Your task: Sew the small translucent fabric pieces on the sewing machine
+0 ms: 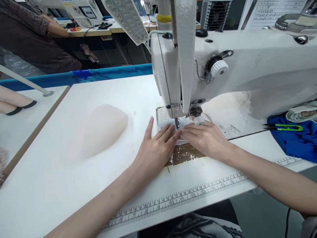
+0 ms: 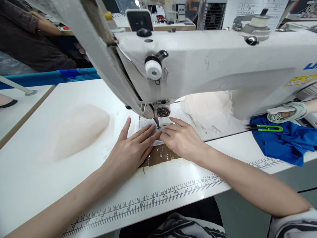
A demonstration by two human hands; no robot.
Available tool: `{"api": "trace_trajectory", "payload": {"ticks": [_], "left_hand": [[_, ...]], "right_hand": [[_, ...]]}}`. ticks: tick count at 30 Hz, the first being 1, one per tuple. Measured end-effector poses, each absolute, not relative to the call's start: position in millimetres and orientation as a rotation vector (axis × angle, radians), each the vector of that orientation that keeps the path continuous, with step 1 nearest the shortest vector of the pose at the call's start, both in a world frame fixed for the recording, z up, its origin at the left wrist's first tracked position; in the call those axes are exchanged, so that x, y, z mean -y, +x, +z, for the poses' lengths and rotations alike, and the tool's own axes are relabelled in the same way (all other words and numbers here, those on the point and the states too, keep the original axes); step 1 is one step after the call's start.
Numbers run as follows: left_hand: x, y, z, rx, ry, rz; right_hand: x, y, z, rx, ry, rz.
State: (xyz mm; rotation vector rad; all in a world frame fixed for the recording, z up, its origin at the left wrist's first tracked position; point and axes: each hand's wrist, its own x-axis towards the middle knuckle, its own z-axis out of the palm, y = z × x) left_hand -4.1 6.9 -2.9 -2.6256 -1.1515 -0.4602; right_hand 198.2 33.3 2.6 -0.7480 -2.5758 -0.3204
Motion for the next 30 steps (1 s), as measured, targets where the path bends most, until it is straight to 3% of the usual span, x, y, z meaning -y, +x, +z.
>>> {"api": "trace_trajectory", "payload": {"ticks": [30], "left_hand": [[-2.6,-5.6,-1.8,1.141,-2.623,-0.604]], "right_hand": [[-38.7,198.4,2.4,2.584,-0.724,-0.321]]}}
